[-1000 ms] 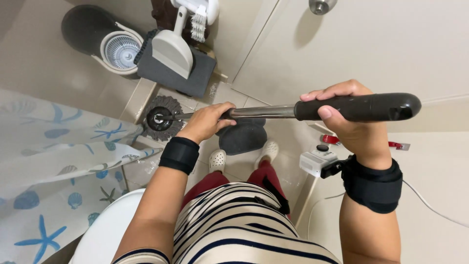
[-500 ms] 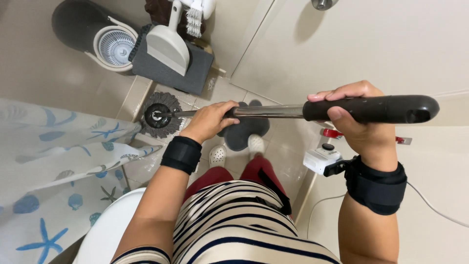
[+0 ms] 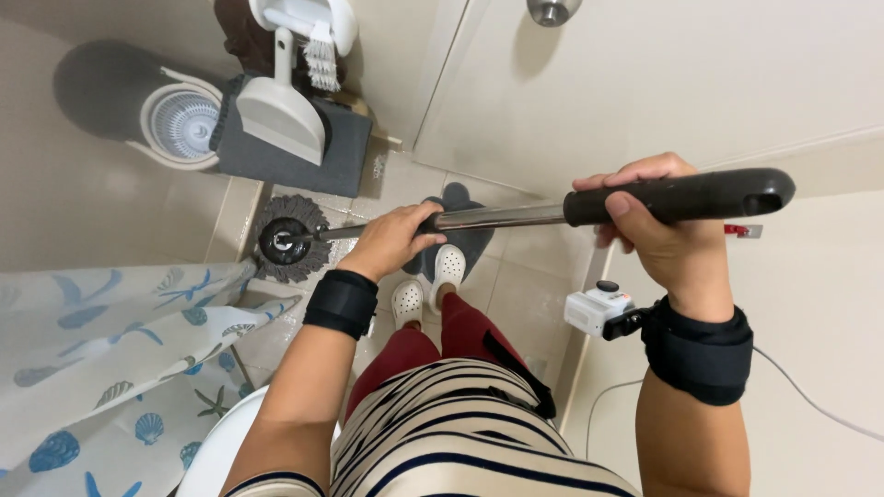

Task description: The person scrubs a white sink with a red long-handled brush, then moves to the floor to mop the tiled area using a spin mop and wringer bucket. The person cleans around the toilet and near the shower curtain, repeatedly wringing the mop in the bucket.

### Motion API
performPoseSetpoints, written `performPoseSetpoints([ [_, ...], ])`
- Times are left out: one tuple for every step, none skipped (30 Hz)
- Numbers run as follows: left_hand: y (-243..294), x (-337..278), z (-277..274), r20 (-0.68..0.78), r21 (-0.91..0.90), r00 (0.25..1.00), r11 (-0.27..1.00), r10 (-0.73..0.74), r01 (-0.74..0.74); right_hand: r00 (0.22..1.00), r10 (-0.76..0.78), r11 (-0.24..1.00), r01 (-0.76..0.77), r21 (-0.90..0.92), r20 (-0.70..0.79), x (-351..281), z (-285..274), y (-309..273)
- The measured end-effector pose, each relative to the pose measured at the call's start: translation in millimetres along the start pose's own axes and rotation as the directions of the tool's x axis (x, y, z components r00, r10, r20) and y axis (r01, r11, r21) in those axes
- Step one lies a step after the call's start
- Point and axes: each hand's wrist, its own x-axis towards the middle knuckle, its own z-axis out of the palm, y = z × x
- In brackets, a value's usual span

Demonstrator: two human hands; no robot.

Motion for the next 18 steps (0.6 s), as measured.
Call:
performPoseSetpoints([
  [-1, 0, 1, 0.020, -0.002, 1.000, 1.000, -0.004, 0.004, 0.998, 0.047, 0.999, -0.048, -0.010, -0.040, -1, 2, -1],
  [-1, -1, 0, 0.019, -0.002, 1.000, 1.000, 0.000, 0.000, 0.998, 0.044, 0.999, -0.045, -0.012, -0.042, 0, 3, -4],
  [-1, -2, -2, 0.026, -0.006, 1.000, 1.000, 0.001, -0.001, 0.998, 0.041, 0.997, -0.044, -0.069, -0.053, 0, 6, -9],
  [-2, -2, -6, 0.026, -0.008, 1.000, 1.000, 0.002, -0.002, 0.998, 0.029, 0.991, -0.037, -0.126, -0.060, 2, 9, -14],
  [-5, -3, -10, 0.016, -0.006, 1.000, 1.000, 0.007, -0.007, 0.998, 0.019, 0.991, -0.027, -0.129, -0.058, 5, 10, -15],
  [-6, -4, -13, -0.002, -0.011, 1.000, 1.000, 0.018, -0.018, 1.000, 0.022, 0.992, -0.024, -0.123, -0.020, 7, 11, -17],
  [-8, -6, -15, -0.021, -0.016, 0.999, 0.999, 0.029, -0.030, 1.000, 0.024, 0.993, -0.021, -0.117, 0.018, 10, 11, -18],
  [-9, -7, -17, -0.027, -0.018, 0.999, 0.999, 0.027, -0.027, 0.999, 0.023, 0.993, -0.020, -0.120, 0.024, 12, 16, -21],
  [-11, -9, -19, -0.041, -0.023, 0.999, 0.999, 0.023, -0.024, 0.999, 0.022, 0.997, -0.019, -0.071, 0.039, 15, 20, -24],
  [-11, -10, -20, -0.053, -0.028, 0.998, 0.999, 0.022, -0.023, 0.998, 0.022, 1.000, -0.021, -0.021, 0.050, 17, 23, -27],
  [-9, -11, -22, -0.056, -0.030, 0.998, 0.999, 0.021, -0.022, 0.998, 0.022, 1.000, -0.020, -0.024, 0.054, 19, 25, -28],
  [-8, -13, -25, -0.062, -0.038, 0.998, 0.999, 0.011, -0.014, 0.997, -0.010, 1.000, 0.010, 0.001, 0.076, 21, 28, -29],
  [-7, -14, -29, -0.068, -0.046, 0.998, 0.999, 0.002, -0.005, 0.994, -0.042, 0.999, 0.040, 0.026, 0.098, 24, 31, -30],
  [-8, -13, -31, -0.073, -0.046, 0.997, 0.999, 0.003, -0.007, 0.994, -0.046, 0.999, 0.044, 0.024, 0.100, 24, 34, -33],
  [-9, -13, -32, -0.084, -0.057, 0.996, 0.998, 0.009, -0.014, 0.997, -0.032, 0.999, 0.033, -0.014, 0.074, 25, 36, -35],
  [-9, -14, -32, -0.095, -0.072, 0.995, 0.997, 0.012, -0.019, 0.999, -0.015, 0.998, 0.018, -0.054, 0.049, 25, 38, -38],
  [-9, -15, -31, -0.099, -0.076, 0.995, 0.997, 0.012, -0.020, 0.999, -0.016, 0.998, 0.019, -0.059, 0.052, 24, 39, -38],
  [-8, -15, -31, -0.111, -0.080, 0.994, 0.997, 0.014, -0.023, 0.998, -0.028, 0.996, 0.032, -0.088, 0.049, 25, 40, -38],
])
